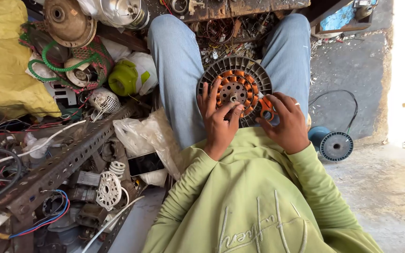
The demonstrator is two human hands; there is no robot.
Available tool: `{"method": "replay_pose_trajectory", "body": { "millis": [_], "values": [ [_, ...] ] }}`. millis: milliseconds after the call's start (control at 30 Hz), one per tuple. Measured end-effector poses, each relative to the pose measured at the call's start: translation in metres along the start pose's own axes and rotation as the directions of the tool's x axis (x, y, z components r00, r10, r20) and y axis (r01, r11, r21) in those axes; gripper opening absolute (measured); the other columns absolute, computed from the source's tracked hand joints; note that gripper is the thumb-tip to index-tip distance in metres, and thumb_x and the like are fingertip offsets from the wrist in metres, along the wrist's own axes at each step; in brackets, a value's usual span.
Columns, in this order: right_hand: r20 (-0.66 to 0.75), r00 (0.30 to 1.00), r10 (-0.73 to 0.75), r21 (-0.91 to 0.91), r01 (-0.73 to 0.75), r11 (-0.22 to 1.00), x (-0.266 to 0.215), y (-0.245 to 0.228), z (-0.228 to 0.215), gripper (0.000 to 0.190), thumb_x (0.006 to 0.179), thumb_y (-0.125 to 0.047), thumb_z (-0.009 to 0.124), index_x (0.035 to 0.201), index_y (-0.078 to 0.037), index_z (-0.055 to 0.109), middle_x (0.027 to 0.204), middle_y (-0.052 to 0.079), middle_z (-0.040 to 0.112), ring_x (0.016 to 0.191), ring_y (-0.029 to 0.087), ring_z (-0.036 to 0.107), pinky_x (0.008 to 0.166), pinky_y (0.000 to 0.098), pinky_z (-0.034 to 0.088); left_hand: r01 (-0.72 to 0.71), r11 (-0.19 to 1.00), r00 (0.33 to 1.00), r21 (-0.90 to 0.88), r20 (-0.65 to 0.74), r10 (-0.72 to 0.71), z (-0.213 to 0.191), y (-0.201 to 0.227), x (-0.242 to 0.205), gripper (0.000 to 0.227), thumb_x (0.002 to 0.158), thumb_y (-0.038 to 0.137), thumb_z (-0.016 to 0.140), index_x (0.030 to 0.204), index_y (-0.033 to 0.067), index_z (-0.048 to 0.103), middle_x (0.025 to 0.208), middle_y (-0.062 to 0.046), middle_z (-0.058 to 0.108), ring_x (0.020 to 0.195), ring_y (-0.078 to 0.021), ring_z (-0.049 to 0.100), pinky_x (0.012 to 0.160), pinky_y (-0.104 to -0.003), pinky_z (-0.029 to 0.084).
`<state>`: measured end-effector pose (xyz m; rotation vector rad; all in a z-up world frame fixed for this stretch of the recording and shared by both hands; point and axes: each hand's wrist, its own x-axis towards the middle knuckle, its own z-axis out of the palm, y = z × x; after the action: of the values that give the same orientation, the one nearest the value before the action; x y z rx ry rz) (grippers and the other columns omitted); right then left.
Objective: The person sits on the floor with a ceiling fan motor stator on their lap and cleans its copper windings. They scrape the winding insulation with a small blade, cut with scissors, brush debris off by hand, and finally handle a length of wire from a spool.
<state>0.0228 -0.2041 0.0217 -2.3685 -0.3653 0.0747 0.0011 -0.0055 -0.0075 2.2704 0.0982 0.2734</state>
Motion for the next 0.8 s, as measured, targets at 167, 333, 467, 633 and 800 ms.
{"method": "replay_pose_trajectory", "body": {
  "millis": [167,333,467,633,800],
  "values": [
    [0.003,1.0,0.025,0.032,-0.025,0.999,-0.009,0.01,-0.002,0.058,0.078,-0.018,0.087,0.129,-0.003,0.065,0.123,0.016,0.069,0.107,0.036,0.068,0.091,0.0437,0.055,-0.051,0.998,0.997,-0.032,-0.058,0.049,-0.002,-0.006,-0.012,0.014,0.097,0.025,0.074,0.098,0.0131,0.08,0.158,-0.009,0.051,0.157,-0.0402,0.036,0.132,-0.063,0.018],
    [0.004,1.0,-0.009,0.031,0.009,0.999,-0.006,0.008,-0.007,0.057,0.077,-0.017,0.087,0.129,-0.003,0.066,0.123,0.016,0.07,0.106,0.036,0.068,0.089,0.0434,0.055,-0.069,0.995,0.993,-0.075,-0.106,0.061,-0.023,-0.003,-0.016,0.016,0.097,0.028,0.075,0.103,0.0129,0.077,0.159,-0.01,0.049,0.156,-0.0405,0.035,0.129,-0.06,0.02],
    [-0.017,1.0,-0.019,0.028,0.02,0.999,-0.006,0.011,-0.005,0.057,0.075,-0.018,0.088,0.126,-0.002,0.067,0.121,0.016,0.07,0.102,0.037,0.069,0.086,0.0433,0.055,-0.174,0.984,0.984,0.034,0.036,0.173,-0.02,0.005,-0.01,0.024,0.09,0.033,0.079,0.103,0.0129,0.078,0.159,-0.014,0.041,0.152,-0.0455,0.028,0.125,-0.066,0.014],
    [-0.026,0.999,-0.04,0.016,0.041,0.999,-0.006,0.016,-0.013,0.053,0.074,-0.016,0.086,0.121,-0.003,0.068,0.119,0.015,0.071,0.098,0.035,0.07,0.085,0.0423,0.056,-0.204,0.976,0.978,0.08,0.068,0.199,-0.016,0.004,-0.012,0.014,0.095,0.026,0.076,0.1,0.0139,0.08,0.159,-0.011,0.045,0.154,-0.0421,0.032,0.128,-0.066,0.013],
    [0.002,0.996,-0.085,0.018,0.085,0.996,0.001,0.031,-0.023,0.052,0.072,-0.012,0.084,0.121,-0.002,0.067,0.12,0.016,0.07,0.098,0.034,0.07,0.084,0.0413,0.057,-0.211,0.976,0.977,0.045,-0.006,0.212,-0.017,-0.002,-0.007,0.009,0.094,0.022,0.077,0.094,0.013,0.078,0.153,-0.011,0.053,0.15,-0.0393,0.04,0.128,-0.062,0.017]
  ]
}}
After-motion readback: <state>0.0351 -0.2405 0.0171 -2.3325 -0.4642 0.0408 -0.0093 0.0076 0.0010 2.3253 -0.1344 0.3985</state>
